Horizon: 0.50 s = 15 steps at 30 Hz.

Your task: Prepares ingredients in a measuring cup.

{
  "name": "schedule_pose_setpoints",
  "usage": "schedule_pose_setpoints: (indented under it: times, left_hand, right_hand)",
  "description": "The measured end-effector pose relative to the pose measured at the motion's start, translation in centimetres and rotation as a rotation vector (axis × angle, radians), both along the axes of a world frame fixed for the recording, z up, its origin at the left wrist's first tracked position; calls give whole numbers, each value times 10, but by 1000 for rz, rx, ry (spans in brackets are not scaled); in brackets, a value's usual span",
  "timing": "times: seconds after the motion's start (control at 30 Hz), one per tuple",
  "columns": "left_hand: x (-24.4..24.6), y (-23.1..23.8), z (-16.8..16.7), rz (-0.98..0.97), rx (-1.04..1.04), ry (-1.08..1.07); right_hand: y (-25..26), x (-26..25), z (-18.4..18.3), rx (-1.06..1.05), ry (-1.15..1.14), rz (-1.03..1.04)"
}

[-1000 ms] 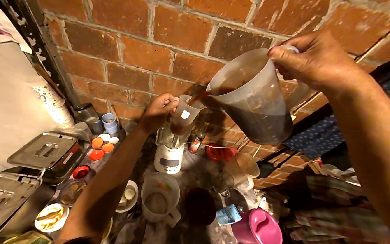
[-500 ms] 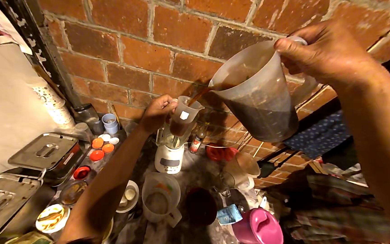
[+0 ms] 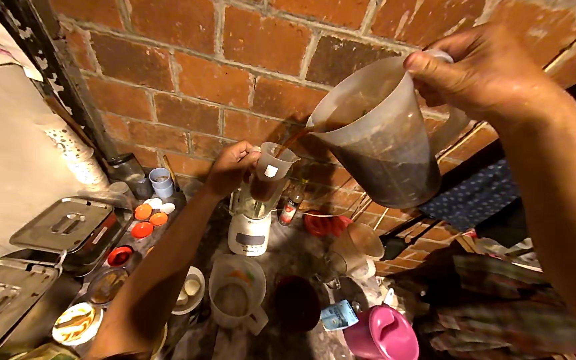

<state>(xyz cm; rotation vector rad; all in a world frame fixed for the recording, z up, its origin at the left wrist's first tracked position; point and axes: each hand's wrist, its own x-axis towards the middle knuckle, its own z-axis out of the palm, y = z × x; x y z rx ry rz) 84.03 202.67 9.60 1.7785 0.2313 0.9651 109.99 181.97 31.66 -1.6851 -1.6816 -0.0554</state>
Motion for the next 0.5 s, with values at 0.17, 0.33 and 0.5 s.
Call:
schedule_pose_setpoints:
  times: [0.17, 0.33, 0.5]
  left_hand:
    - [2, 0, -2, 13, -9, 9]
    - [3, -1, -1, -2, -31, -3]
    - [6, -4, 0, 19, -47, -37]
  right_hand:
    - [0, 2, -2, -3, -6, -1]
    - [3, 11, -8, 18, 17, 66]
    - [1, 17, -20, 70, 52, 60]
